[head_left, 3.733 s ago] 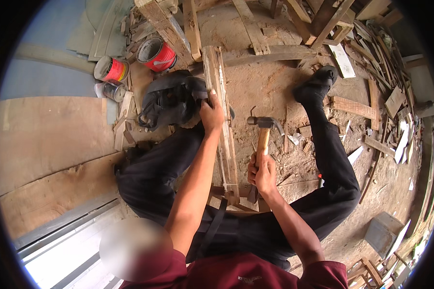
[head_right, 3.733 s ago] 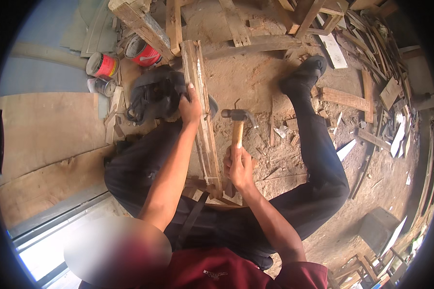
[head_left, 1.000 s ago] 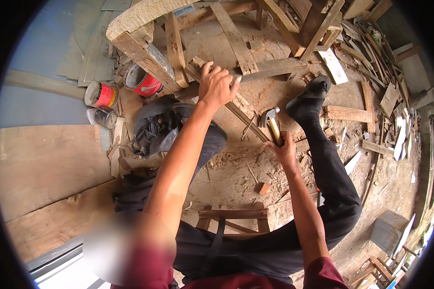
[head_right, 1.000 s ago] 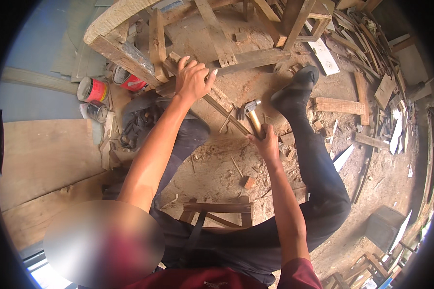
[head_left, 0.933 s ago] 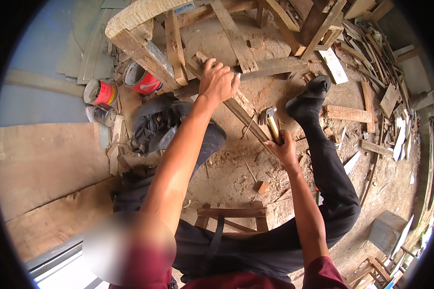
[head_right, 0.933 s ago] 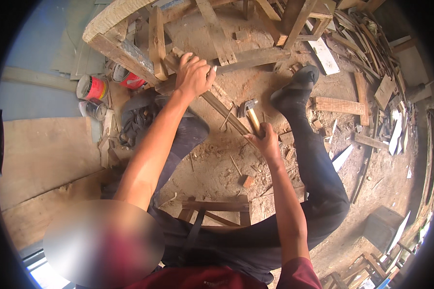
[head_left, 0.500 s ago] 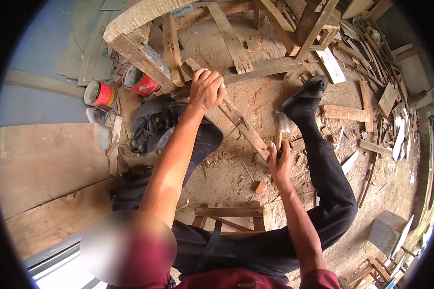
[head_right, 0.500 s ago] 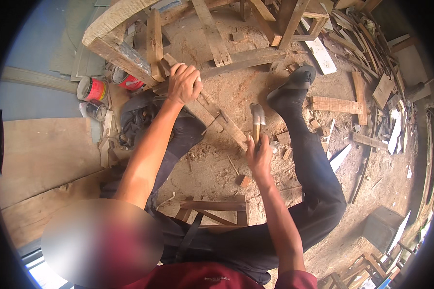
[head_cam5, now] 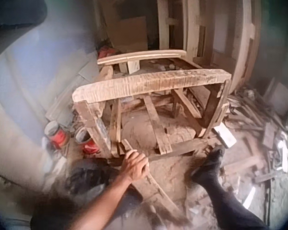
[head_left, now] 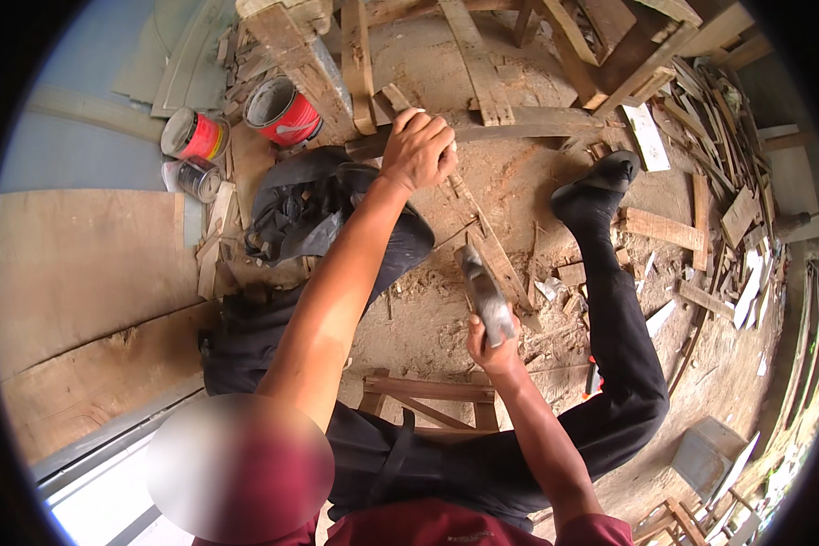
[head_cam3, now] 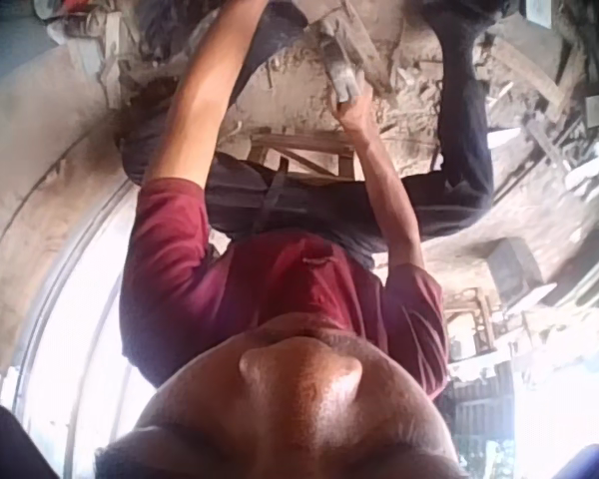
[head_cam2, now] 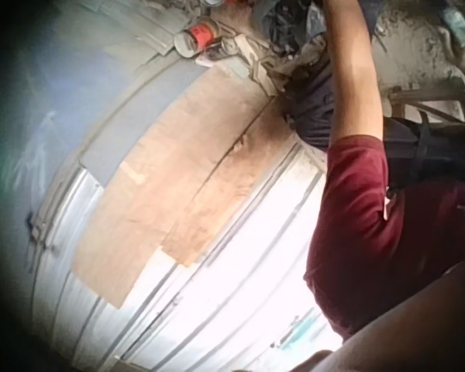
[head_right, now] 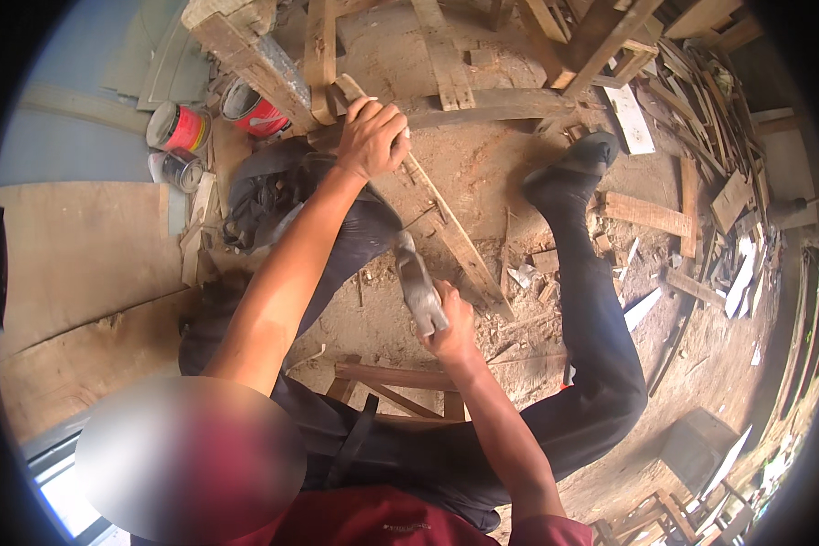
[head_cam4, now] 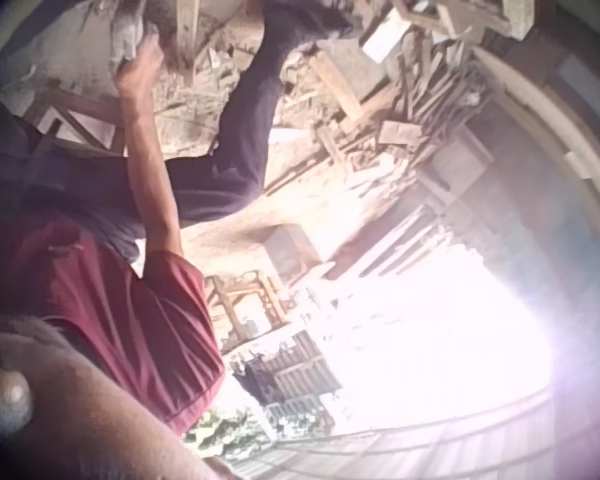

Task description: The person sits on the floor and uses a hammer to repeatedly strike a long wooden plank, splitting it into smaller pieces. The person then picks up a smaller piece of wood and continues to hammer it.

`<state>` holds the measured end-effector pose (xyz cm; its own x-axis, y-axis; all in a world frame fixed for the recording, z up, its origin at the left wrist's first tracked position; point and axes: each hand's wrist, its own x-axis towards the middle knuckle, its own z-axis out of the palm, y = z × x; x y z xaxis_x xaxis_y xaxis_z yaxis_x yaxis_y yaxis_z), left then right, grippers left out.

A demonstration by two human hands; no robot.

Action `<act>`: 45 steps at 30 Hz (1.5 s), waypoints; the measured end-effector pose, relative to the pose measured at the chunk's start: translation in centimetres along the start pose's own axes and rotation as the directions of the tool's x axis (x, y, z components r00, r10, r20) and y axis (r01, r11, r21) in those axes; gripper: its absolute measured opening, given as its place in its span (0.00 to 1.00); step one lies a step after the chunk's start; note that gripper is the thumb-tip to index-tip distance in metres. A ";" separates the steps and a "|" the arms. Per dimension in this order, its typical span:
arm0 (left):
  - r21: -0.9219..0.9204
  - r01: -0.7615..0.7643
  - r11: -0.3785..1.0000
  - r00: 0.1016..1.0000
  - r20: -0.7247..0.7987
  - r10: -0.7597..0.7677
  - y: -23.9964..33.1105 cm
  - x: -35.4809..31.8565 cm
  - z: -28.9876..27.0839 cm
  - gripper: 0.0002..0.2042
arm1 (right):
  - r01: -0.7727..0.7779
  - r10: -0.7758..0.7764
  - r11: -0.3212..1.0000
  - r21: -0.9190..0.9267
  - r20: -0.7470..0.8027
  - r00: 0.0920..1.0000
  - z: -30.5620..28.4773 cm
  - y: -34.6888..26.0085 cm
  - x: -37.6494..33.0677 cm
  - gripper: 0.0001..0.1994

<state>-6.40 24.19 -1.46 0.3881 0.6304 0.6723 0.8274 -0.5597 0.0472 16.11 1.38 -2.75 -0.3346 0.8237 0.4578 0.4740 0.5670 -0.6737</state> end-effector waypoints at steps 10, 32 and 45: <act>-0.029 0.003 1.000 1.000 0.010 -0.003 -0.1 0.1 0.1 0.07 | -0.148 0.139 0.989 0.027 0.207 0.968 0.8 -1.2 -0.1 0.15; -0.033 0.059 0.998 0.991 0.123 -0.054 -0.1 -0.1 -0.1 0.08 | -0.635 0.620 0.772 0.033 0.177 0.764 -3.2 -0.8 0.5 0.13; -0.494 0.683 0.538 0.480 -0.253 -0.840 5.6 -2.2 3.0 0.35 | -0.578 0.578 0.813 -0.065 -0.033 0.816 -6.2 -0.2 6.7 0.15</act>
<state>-1.40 21.20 -4.89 -0.6116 0.6366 0.4697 0.5098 -0.1368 0.8493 18.81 6.78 4.04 0.0277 0.9996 0.0035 0.6316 -0.0148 -0.7752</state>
